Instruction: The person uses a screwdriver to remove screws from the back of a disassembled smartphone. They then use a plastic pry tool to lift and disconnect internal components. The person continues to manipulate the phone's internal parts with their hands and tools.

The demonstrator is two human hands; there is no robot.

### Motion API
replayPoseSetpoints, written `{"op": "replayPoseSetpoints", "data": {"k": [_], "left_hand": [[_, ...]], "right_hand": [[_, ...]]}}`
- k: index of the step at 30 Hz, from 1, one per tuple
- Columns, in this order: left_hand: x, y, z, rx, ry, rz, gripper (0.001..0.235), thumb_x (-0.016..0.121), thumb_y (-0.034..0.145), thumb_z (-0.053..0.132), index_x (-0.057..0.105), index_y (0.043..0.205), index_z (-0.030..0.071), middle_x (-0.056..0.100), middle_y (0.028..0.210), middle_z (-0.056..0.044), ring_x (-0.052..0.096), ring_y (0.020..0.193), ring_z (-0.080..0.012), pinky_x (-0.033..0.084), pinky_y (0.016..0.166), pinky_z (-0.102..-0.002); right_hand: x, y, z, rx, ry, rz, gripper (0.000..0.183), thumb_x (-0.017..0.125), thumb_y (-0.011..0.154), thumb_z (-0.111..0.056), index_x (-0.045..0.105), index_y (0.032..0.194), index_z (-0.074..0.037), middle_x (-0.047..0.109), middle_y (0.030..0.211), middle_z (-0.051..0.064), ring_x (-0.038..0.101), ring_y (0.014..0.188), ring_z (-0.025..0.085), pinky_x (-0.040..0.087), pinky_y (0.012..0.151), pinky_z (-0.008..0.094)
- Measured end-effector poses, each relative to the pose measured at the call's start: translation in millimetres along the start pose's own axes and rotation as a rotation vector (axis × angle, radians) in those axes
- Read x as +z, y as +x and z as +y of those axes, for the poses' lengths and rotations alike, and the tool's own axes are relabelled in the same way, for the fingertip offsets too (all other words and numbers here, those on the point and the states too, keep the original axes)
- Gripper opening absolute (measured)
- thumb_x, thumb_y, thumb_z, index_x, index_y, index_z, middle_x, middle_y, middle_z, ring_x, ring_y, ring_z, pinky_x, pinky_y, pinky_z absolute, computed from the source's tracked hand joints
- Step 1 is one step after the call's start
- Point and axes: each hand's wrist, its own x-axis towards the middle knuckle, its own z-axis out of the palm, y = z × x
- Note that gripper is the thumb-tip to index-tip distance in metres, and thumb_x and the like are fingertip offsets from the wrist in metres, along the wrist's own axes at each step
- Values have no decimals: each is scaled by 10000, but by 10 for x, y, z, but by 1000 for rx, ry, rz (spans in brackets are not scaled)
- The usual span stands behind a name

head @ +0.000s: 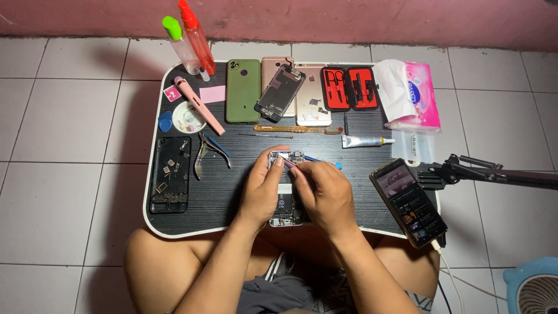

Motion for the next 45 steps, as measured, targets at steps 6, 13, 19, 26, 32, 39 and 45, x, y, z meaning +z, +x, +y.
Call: {"op": "replayPoseSetpoints", "data": {"k": [6,13,19,26,32,39,45], "left_hand": [[-14,-9,-8,-2,-40,-12,332,469,1067,88,577,1360,-22,638,1283,-176,522,1290,-241,371,1174,-445],[-1,-13,-56,-7,-99,-6,334,480,1071,94,567,1372,-23,636,1266,-144,526,1255,-206,387,1165,-430],[-5,8,-37,-10,-95,-17,328,484,1070,85,571,1366,-27,657,1232,-135,553,1204,-185,423,1133,-409],[-6,11,37,13,-48,-11,319,494,1066,79,584,1353,-26,660,1226,-149,562,1195,-193,430,1123,-408],[1,18,50,9,-35,-2,320,501,1063,75,590,1353,-29,661,1210,-146,561,1170,-186,439,1110,-402],[10,11,58,18,-5,10,312,515,1060,80,606,1337,-30,669,1192,-154,568,1155,-195,446,1098,-414],[24,13,117,21,8,6,306,531,1055,89,619,1324,-26,682,1160,-149,583,1128,-188,465,1081,-412]], "right_hand": [[-15,12,-12,32,38,-17,55,741,947,-131,737,942,-76,770,821,112,734,743,362,576,667,443],[-12,6,-14,40,49,-22,53,750,942,-122,737,935,-70,772,821,115,733,745,365,573,666,446],[-33,55,-73,-42,-77,26,40,777,928,-126,740,933,-112,690,714,54,684,663,291,555,637,380],[-46,90,-121,-88,-127,8,27,765,934,-120,739,929,-115,619,673,57,658,636,281,544,611,369],[-58,96,-127,-98,-138,6,30,757,937,-118,730,925,-120,576,655,51,639,620,278,536,597,367],[-83,90,-150,-70,-138,-1,36,761,934,-108,730,916,-109,554,639,54,624,602,276,527,579,370],[-100,79,-150,-71,-166,3,36,762,933,-95,732,919,-110,554,644,44,621,604,257,525,582,355]]}}
